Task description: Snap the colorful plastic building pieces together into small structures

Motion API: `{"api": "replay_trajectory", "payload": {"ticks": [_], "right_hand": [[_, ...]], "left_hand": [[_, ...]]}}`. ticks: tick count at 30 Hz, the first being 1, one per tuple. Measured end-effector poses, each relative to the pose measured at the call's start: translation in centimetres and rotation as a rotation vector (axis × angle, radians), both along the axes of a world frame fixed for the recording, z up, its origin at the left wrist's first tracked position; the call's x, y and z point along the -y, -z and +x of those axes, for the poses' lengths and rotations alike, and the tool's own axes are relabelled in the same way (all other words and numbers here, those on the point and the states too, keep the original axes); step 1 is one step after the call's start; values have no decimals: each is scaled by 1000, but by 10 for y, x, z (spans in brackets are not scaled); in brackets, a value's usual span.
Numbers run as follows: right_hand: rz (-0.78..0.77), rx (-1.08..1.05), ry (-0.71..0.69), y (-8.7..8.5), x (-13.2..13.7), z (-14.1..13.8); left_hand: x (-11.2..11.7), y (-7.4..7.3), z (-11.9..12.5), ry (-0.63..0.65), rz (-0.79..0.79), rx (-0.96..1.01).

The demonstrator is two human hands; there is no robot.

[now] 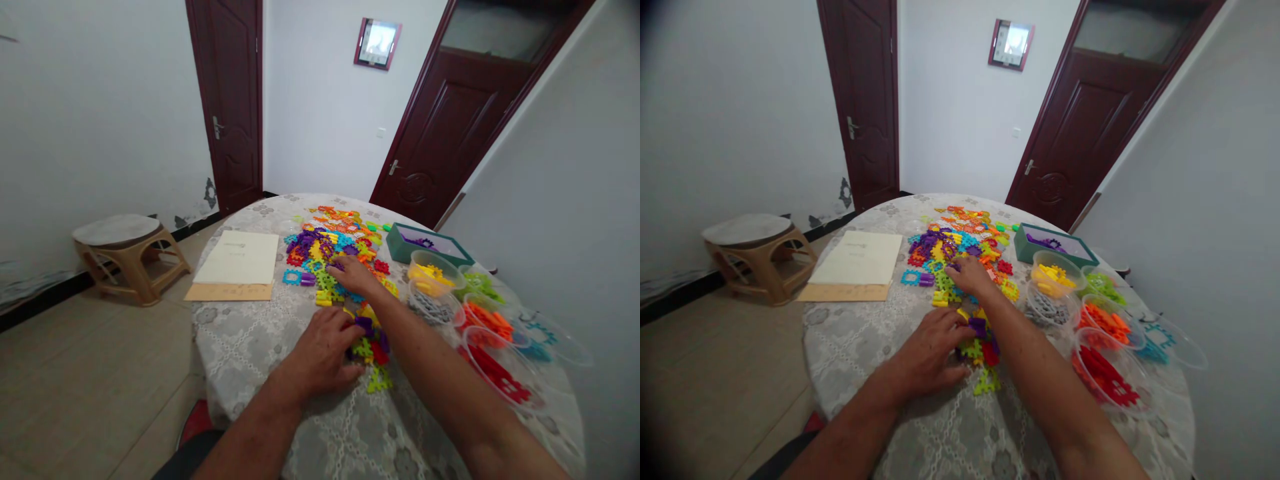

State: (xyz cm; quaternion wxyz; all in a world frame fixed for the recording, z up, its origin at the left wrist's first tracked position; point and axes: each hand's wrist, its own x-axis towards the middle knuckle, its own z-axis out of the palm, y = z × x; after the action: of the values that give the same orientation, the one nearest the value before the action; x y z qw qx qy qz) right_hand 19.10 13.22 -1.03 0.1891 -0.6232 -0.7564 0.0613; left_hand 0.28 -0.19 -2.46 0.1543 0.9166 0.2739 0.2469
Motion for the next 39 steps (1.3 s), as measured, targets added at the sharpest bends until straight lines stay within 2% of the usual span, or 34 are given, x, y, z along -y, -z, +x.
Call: {"api": "replay_trajectory", "payload": {"ticks": [4,6,10,13,16,20,23,26,28,31,34,39], "right_hand": [[-51,78,-41,11,0,-14],[-80,137,-141,11,6,-13],[-124,133,-461,-1,20,-3],[-221,9,-560,-14,33,7],[-313,-198,-506,-25,52,16],[-291,-387,-417,-34,86,29],[-230,-363,-287,-33,114,37],[-154,-310,-169,-25,137,46],[-75,-288,-134,-17,147,53],[43,-291,-112,-6,157,64],[91,-312,-83,0,164,73],[105,-269,2,1,174,81]], "left_hand": [[0,4,-1,-19,-12,-70],[-1,6,-1,-45,1,-83],[-1,8,1,-55,45,-104],[0,7,2,-45,90,-111],[2,4,3,-65,125,-78],[2,2,-1,-153,98,-58],[-1,4,-3,-246,46,-71],[-3,5,-3,-256,29,-72],[-4,6,-2,-258,32,-65],[-7,6,-2,-330,36,-62],[-11,8,-1,-380,36,-74],[-12,10,2,-291,60,-79]]}}
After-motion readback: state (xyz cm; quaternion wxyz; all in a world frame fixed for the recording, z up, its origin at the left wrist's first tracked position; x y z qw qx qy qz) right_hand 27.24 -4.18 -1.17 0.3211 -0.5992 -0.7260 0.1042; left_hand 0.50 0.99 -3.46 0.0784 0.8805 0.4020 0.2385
